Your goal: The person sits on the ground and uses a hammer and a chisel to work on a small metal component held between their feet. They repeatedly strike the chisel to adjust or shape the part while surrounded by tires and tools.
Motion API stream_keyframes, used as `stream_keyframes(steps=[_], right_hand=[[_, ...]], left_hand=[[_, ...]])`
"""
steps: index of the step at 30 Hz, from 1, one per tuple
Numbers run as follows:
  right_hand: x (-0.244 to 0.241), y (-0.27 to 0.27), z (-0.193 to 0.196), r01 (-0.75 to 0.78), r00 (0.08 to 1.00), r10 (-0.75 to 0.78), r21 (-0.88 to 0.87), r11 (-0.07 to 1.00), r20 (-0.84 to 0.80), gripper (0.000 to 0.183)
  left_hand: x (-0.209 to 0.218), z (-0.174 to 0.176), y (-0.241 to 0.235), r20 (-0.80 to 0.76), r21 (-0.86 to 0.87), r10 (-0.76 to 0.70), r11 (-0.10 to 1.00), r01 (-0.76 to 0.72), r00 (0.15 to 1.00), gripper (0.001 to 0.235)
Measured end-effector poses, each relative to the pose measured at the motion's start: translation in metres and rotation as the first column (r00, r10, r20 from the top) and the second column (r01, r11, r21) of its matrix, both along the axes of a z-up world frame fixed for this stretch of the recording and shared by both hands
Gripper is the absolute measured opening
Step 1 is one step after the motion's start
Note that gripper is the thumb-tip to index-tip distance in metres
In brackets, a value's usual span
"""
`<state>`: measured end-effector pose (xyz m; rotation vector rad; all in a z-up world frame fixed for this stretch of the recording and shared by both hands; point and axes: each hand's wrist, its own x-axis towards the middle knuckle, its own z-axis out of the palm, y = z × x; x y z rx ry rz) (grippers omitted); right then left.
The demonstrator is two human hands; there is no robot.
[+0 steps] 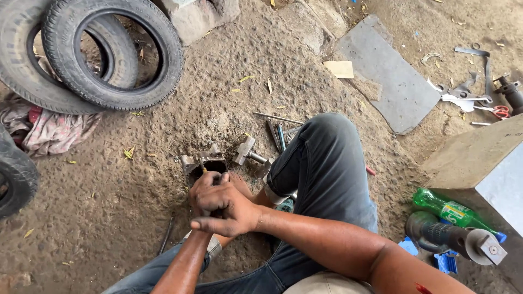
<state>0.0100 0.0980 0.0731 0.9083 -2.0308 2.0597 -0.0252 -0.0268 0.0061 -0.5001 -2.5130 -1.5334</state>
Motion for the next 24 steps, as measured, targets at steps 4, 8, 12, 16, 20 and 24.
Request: stream_keyframes(steps=[4,8,12,16,20,24], right_hand=[[0.000,-0.005,-0.017,0.079,0.997,-0.076,0.088,0.993,-0.027,0.043],[0.006,-0.009,-0.016,0.159,0.986,-0.161,0.063,0.985,0.033,0.045],[-0.010,-0.002,0.004,0.245,0.963,-0.244,-0.006,0.969,-0.113,0.042],[0.004,0.001,0.004,0.300,0.948,-0.312,0.156,0.941,0.066,0.028],[-0.005,0.013,0.002,0.278,0.952,-0.282,0.055,0.959,0.120,0.034],[-0.001,0.005,-0.011,0.279,0.951,-0.300,0.203,0.939,0.080,0.036]], left_hand=[[-0.003,-0.015,-0.008,0.045,0.097,-0.098,0.991,0.093,0.994,0.029],[-0.001,-0.019,-0.011,0.029,0.076,-0.149,0.986,0.146,0.988,0.028],[-0.021,-0.012,-0.004,-0.016,0.003,-0.158,0.987,0.158,0.987,0.027],[-0.004,-0.023,-0.011,0.009,-0.095,-0.174,0.980,0.175,0.985,0.026],[-0.022,-0.028,-0.005,-0.011,-0.134,-0.202,0.971,0.198,0.979,0.025],[-0.018,-0.027,-0.012,-0.027,-0.198,-0.221,0.957,0.212,0.975,0.024]])
